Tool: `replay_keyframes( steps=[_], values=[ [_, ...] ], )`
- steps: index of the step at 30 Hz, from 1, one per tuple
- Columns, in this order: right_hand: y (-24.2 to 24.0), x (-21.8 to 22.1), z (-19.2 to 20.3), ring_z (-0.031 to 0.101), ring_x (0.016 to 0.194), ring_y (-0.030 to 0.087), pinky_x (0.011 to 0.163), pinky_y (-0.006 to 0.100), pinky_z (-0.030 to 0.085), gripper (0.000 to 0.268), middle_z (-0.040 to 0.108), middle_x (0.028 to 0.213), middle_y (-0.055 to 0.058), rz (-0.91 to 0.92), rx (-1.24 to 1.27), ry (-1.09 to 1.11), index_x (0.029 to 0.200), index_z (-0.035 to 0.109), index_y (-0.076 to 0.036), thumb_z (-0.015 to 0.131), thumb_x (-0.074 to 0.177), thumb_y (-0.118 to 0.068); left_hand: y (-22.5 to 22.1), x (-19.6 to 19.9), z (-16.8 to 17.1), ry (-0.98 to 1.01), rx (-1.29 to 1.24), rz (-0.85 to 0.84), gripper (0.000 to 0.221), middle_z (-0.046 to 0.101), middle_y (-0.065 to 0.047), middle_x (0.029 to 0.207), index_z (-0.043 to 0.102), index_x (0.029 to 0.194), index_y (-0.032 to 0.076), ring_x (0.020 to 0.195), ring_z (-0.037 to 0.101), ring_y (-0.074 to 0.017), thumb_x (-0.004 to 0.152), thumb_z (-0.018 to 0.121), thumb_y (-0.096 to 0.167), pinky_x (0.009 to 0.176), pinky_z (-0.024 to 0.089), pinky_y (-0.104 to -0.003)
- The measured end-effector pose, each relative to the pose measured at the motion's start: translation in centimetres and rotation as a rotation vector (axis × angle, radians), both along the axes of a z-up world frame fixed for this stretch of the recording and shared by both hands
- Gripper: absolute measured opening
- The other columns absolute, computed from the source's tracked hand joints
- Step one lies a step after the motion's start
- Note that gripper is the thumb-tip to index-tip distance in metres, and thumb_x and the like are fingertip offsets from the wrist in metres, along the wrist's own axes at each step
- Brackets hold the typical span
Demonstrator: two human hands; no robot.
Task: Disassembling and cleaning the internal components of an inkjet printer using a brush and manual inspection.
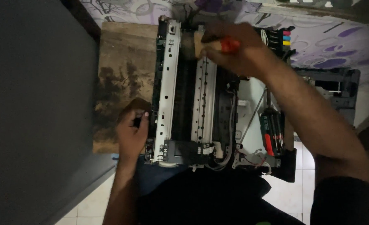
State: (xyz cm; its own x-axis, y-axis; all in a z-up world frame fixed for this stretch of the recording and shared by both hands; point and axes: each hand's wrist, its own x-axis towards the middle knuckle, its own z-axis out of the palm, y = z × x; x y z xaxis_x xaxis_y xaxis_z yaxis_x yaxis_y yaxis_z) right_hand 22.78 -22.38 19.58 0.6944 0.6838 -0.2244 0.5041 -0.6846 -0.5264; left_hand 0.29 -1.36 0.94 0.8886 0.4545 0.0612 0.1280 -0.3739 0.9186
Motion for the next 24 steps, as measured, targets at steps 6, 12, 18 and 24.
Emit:
replay_keyframes(
  steps=[6,12,18,24],
  values=[
    [-2.2,-4.2,-3.2,0.074,0.068,0.019,0.057,0.031,0.06,0.021,0.075,0.09,0.007,0.641,0.406,0.123,0.108,0.065,-0.011,0.058,0.1,-0.029,1.0,0.5,-1.2,-0.167,0.187,-0.096,0.032,0.04,-0.003,0.07,0.044,0.075,0.008,0.067,0.04,-0.0166,0.106,0.056,0.005,0.064,0.033,-0.034],
    [-2.6,-1.5,-3.6,0.075,0.07,0.018,0.056,0.025,0.058,0.016,0.074,0.094,0.011,0.612,0.523,0.132,0.109,0.064,-0.005,0.058,0.103,-0.019,0.4,0.1,-0.3,-0.117,0.066,-0.071,0.043,0.029,0.005,0.068,0.031,0.071,0.018,0.064,0.029,-0.011,0.107,0.052,0.008,0.062,0.024,-0.031],
    [-2.7,-3.3,-3.3,0.077,0.079,0.022,0.066,0.034,0.064,0.021,0.077,0.102,0.011,0.586,0.448,0.116,0.118,0.063,-0.007,0.062,0.1,-0.017,0.3,0.6,0.3,-0.196,0.082,-0.079,0.044,0.027,0.004,0.066,0.028,0.07,0.016,0.064,0.028,-0.0116,0.102,0.054,0.001,0.061,0.024,-0.032],
    [-4.0,-4.1,-1.9,0.068,0.059,0.011,0.05,0.023,0.052,0.012,0.072,0.085,0.004,0.768,0.569,0.4,0.106,0.063,-0.009,0.062,0.1,-0.019,0.2,0.5,-0.4,-0.197,0.124,-0.081,0.037,0.039,-0.001,0.071,0.039,0.071,0.009,0.072,0.04,-0.0155,0.102,0.058,-0.002,0.069,0.034,-0.033]
  ],
)
